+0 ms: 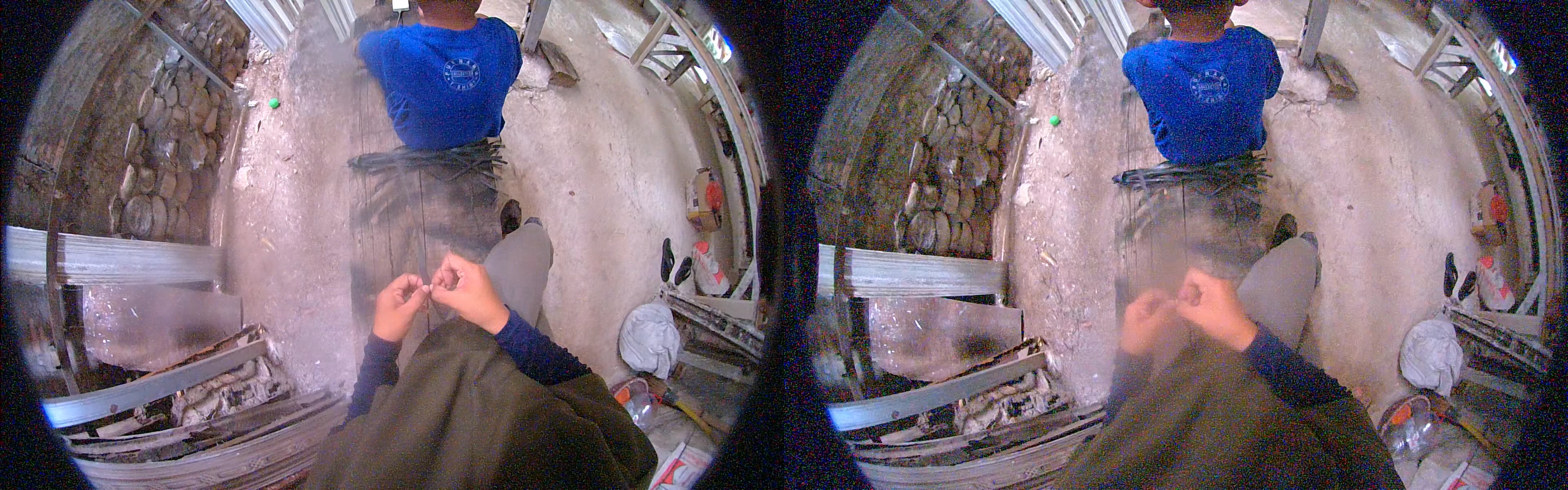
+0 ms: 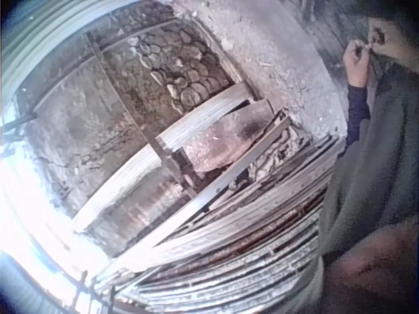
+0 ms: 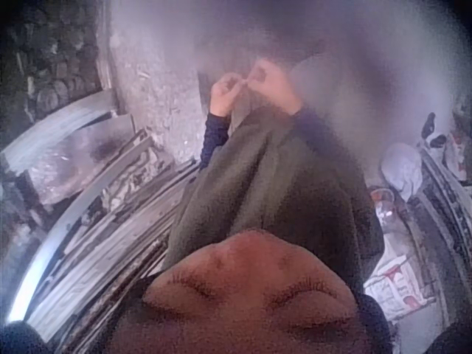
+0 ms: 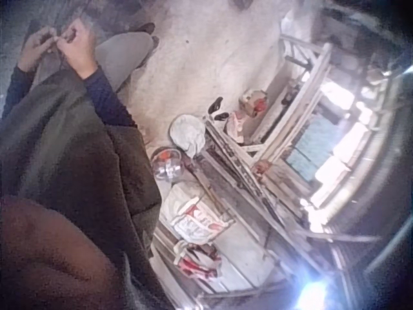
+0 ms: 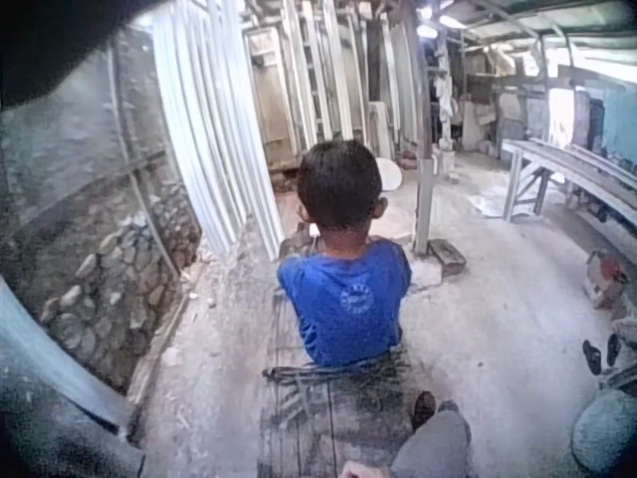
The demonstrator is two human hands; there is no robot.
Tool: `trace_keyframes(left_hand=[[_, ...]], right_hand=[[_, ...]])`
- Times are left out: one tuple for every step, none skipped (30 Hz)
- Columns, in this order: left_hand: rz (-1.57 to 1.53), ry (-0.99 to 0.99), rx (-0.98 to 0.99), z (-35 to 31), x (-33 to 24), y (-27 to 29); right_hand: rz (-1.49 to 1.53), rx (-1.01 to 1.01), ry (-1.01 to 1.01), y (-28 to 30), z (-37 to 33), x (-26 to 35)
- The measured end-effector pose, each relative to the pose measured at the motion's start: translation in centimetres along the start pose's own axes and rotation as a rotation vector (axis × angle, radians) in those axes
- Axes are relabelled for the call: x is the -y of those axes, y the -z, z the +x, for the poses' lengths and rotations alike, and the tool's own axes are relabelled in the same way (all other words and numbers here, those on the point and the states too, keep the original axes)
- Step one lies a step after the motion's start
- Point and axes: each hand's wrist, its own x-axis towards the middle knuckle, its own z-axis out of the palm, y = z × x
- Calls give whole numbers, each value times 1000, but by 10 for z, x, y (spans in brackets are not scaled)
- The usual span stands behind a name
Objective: The person ties thin dark strips of material together using a thin wire. They work at a table initially, then move to sit on the floor to continue tying the strips into bundles.
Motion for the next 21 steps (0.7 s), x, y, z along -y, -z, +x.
trace_keyframes(left_hand=[[-3, 6, 12, 1, 1, 1], [-6, 11, 21, 1, 2, 1], [-18, 14, 17, 0, 3, 1], [-30, 17, 14, 0, 3, 0], [-40, 20, 13, 1, 3, -1], [-44, 31, 12, 1, 3, -2], [-49, 43, 11, 1, 3, -3], [-50, 56, 14, 2, 3, -3], [-68, 59, 21, 2, 6, -3], [-86, 63, 29, 4, 10, -3], [-102, 66, 37, 5, 11, -3], [-130, 92, 50, 5, 10, -3], [-158, 119, 64, 5, 8, -3], [-183, 144, 74, 5, 6, -3], [-206, 152, 59, 5, 9, -3], [-229, 160, 44, 5, 14, -3], [-252, 169, 35, 6, 18, -3], [-346, 164, 56, 6, 21, 1], [-442, 159, 76, 5, 23, 6], [-543, 152, 97, 5, 23, 9], [-687, 115, 104, 5, 20, 12]], right_hand=[[25, -3, -14, -1, 0, -2], [17, -9, -25, -1, -1, -1], [8, -15, -36, -2, -1, 2], [0, -20, -47, -2, -2, 5], [-47, -20, -58, -2, -2, 9], [-93, -20, -69, -1, -2, 15], [-140, -20, -80, 0, -2, 17], [-126, -26, -61, 0, -1, 14], [-112, -33, -43, 1, 0, 8], [-98, -40, -25, 1, 0, 4], [-81, -42, -15, 1, 1, 2], [-63, -45, -5, 1, 2, 0], [-46, -48, 5, 2, 3, -1], [-78, -48, 3, 2, 5, -3], [-110, -47, 2, 5, 7, -5], [-143, -45, 0, 6, 9, -7], [-121, -52, -2, 8, 10, -10], [-100, -58, -2, 9, 11, -12], [-79, -62, -3, 10, 12, -16], [-117, -73, 20, 12, 14, -24], [-156, -85, 42, 14, 18, -36]])
